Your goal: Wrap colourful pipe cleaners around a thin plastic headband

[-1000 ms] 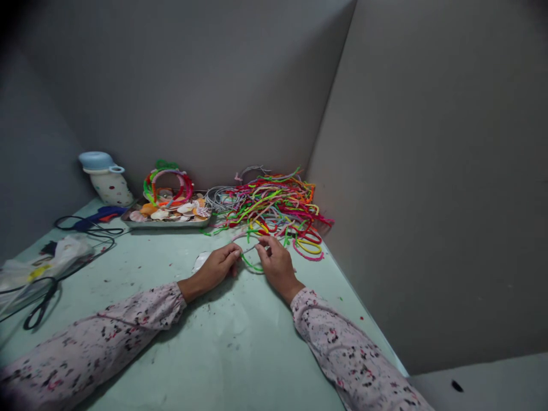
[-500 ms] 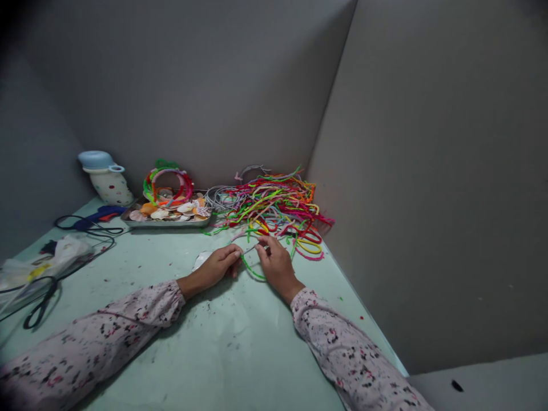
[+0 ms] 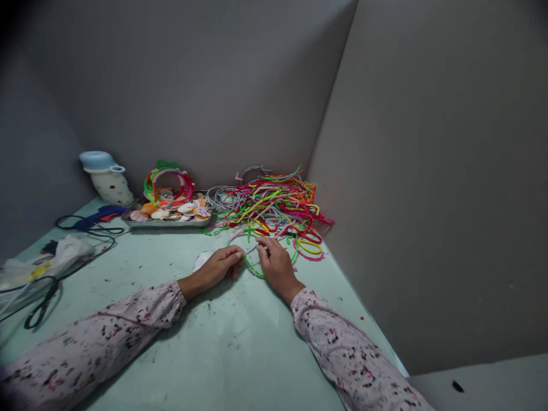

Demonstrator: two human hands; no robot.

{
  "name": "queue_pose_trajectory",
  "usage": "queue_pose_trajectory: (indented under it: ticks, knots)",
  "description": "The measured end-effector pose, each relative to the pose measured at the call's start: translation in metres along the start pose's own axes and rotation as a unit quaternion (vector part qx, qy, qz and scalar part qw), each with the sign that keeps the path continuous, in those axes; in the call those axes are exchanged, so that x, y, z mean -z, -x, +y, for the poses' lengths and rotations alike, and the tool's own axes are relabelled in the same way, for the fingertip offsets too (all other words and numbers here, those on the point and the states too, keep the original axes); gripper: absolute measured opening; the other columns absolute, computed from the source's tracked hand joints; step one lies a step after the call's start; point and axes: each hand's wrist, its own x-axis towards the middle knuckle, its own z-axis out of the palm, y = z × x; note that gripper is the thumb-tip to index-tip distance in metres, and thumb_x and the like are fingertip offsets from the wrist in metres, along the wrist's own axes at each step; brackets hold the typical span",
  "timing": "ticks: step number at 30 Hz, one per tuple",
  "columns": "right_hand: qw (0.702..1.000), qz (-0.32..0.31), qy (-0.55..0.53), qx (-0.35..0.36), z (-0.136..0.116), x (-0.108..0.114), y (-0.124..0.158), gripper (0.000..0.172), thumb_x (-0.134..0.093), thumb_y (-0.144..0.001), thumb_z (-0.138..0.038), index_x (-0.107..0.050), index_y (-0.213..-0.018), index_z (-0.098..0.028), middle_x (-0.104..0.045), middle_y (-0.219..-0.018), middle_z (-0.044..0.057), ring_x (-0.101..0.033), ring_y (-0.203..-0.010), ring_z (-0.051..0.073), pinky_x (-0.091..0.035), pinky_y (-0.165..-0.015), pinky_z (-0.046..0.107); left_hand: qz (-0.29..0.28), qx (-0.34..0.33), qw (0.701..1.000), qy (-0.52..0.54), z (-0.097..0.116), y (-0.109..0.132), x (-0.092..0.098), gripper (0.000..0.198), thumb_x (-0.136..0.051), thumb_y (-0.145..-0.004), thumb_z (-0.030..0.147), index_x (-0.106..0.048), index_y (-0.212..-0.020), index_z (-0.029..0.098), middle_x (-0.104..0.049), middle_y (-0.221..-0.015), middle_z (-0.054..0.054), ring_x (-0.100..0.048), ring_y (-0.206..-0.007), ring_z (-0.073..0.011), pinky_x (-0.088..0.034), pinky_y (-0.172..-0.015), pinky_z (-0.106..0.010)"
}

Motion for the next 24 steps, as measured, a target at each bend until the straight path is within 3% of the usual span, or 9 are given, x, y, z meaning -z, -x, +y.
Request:
queue_pose_trajectory:
  ticks: [18, 24]
  knots:
    - [1.0, -0.021, 0.003, 0.009, 0.0006, -0.0002, 0.0006, 0.023, -0.046, -0.092, -0.026, -0.063, -0.107, -0.021, -0.067, -0.103, 0.006, -0.061, -0.099, 0.019, -0.047, -0.09, 0.035, -0.015, 0.008, 1.0, 0.016, -0.0017, -0.002, 0.0019, 0.027, -0.044, -0.088, 0.04, -0.053, -0.079, 0.016, -0.052, -0.054, 0.002, -0.049, -0.048, -0.0096, -0.033, -0.047, -0.021]
    - [1.0, -0.016, 0.007, -0.004, 0.0013, -0.0003, -0.0003, 0.022, -0.047, -0.092, -0.027, -0.064, -0.106, -0.021, -0.067, -0.102, 0.006, -0.061, -0.097, 0.019, -0.047, -0.087, 0.034, 0.019, -0.023, 0.999, -0.037, -0.0015, 0.0, -0.0003, 0.012, -0.052, -0.079, 0.026, -0.052, -0.088, 0.017, -0.051, -0.061, 0.005, -0.049, -0.052, -0.0092, -0.037, -0.051, -0.021]
